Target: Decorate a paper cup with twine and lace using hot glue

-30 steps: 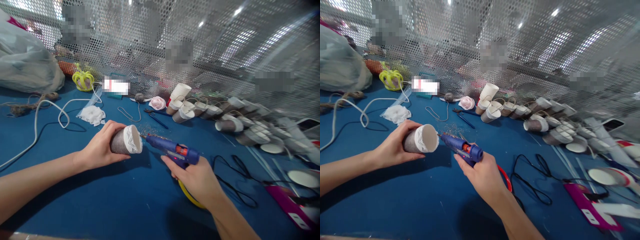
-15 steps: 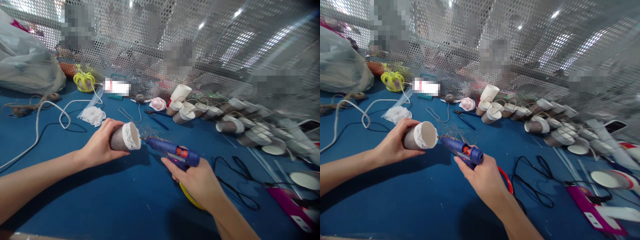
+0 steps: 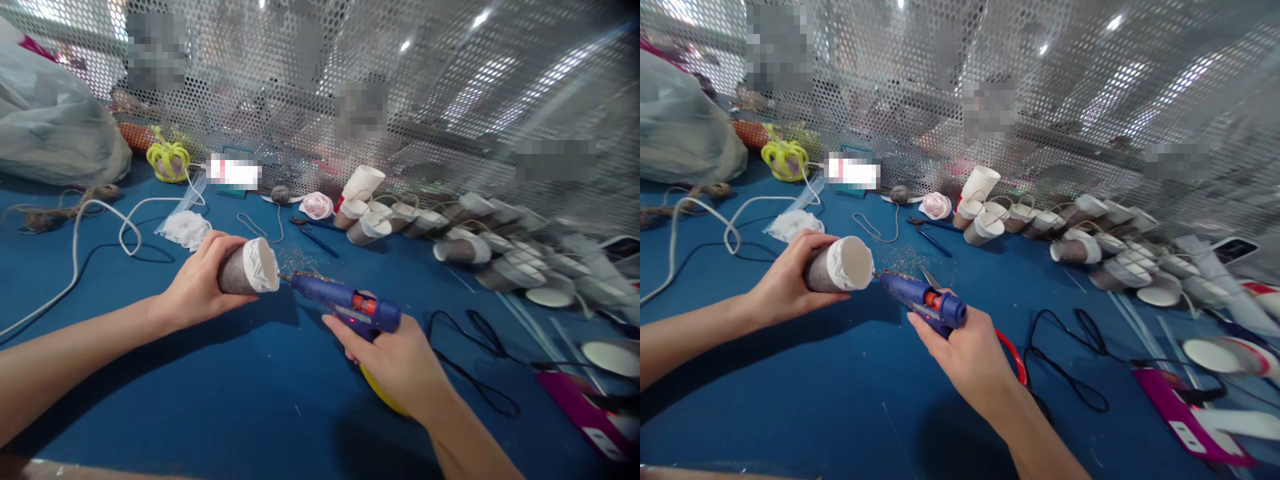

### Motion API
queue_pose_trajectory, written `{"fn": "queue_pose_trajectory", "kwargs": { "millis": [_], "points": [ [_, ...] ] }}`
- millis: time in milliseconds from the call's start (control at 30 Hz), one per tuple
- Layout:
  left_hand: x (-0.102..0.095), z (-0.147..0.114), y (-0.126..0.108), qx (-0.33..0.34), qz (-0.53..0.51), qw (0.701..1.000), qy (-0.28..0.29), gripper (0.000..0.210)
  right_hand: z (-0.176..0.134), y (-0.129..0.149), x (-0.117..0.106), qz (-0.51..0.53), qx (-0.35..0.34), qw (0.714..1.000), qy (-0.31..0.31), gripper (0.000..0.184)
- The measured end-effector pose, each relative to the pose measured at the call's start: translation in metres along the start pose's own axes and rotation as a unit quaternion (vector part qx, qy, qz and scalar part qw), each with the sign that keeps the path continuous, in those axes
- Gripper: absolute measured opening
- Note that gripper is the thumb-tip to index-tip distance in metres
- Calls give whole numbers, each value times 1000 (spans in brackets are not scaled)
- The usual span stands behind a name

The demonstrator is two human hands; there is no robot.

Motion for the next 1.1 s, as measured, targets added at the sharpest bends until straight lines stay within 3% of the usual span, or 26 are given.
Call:
{"fn": "queue_pose_trajectory", "kwargs": {
  "millis": [433,567,633,767,900,1000,1100],
  "points": [
    [-1,1,1,4,-2,1000,-11,60,-3,-2,1,16,22,999,17,28],
    [-1,1,6,-7,-25,1000,-15,58,-3,0,3,111,14,992,58,34],
    [2,0,9,-27,-58,998,-9,58,-2,4,5,223,13,971,80,26],
    [11,-4,10,-73,-159,984,39,60,3,5,10,416,42,903,100,21],
    [22,-9,7,-133,-299,940,94,62,7,0,20,502,70,849,148,23],
    [27,-11,5,-168,-376,903,117,62,10,-5,28,548,88,819,145,21],
    [28,-12,3,-176,-407,888,125,62,10,-7,36,577,106,797,145,20]
  ]
}}
Point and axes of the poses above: each hand's wrist, its own z-axis towards the middle knuckle, its own x-axis out of the palm, y = z × x, the point moved 6 cm from there along z, towards the middle knuckle, and after that the axes turned 4 degrees about -x, right-handed, at the moved point
